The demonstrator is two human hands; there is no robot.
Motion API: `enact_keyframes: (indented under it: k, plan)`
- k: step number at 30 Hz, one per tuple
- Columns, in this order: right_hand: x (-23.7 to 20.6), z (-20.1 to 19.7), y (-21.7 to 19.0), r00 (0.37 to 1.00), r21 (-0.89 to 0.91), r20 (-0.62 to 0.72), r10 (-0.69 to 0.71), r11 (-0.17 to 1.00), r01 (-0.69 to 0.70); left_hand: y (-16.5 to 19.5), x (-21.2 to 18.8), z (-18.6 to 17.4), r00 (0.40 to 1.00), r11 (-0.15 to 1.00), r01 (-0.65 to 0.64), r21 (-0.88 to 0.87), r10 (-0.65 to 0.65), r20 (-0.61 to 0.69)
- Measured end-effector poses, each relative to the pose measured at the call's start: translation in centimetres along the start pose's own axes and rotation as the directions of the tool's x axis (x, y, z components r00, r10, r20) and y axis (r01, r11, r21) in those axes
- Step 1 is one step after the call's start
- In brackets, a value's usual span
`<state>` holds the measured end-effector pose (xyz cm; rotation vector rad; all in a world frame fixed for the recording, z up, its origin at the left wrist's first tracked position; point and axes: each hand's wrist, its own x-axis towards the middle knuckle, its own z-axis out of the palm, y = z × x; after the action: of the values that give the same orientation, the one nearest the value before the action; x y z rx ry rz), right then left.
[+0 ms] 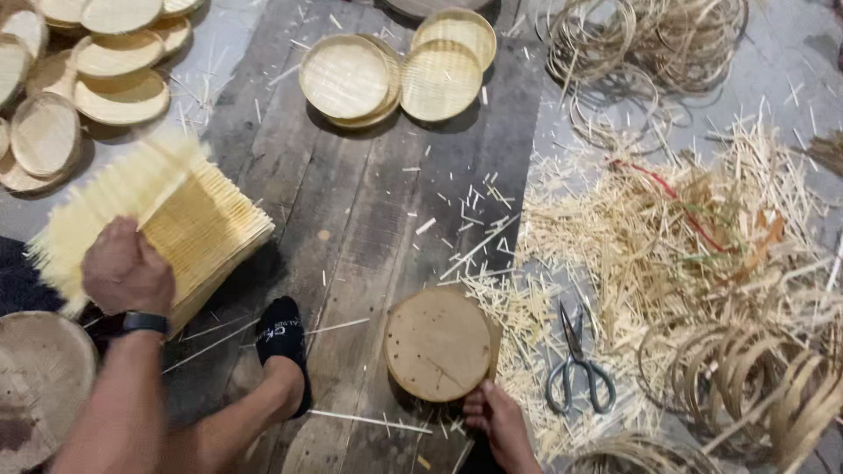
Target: The person weaves bamboo strips into circular plates using a wooden mold and shears. They repeatedly trim excess strips, place a bamboo ring, and stack finished plates.
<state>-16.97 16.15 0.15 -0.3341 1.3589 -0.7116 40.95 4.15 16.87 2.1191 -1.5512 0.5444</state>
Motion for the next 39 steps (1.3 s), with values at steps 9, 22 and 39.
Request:
enact_keyframes:
  k: [9, 22, 39]
  plan:
    - [0.2, -1.0, -4.8, 0.954, 0.260, 0.127, -0.271, 0.938, 0.231, 25.2, -23.1, 0.1, 0.570, 0.572, -0.355, -0.739, 0.759, 0.314]
    - [3.7, -1.4, -5.4, 0.972, -0.080, -0.108, -0.210, 0.976, 0.202, 24.8, -19.5, 6.9, 0.728, 0.835, 0.325, -0.444, 0.079, 0.681]
    - [2.8, -13.1, -7.6, 0.788, -0.290, -0.304, -0.535, 0.840, 0.458, 30.9, -17.6, 10.6, 0.056, 0.522, 0.853, -0.030, -0.034, 0.998]
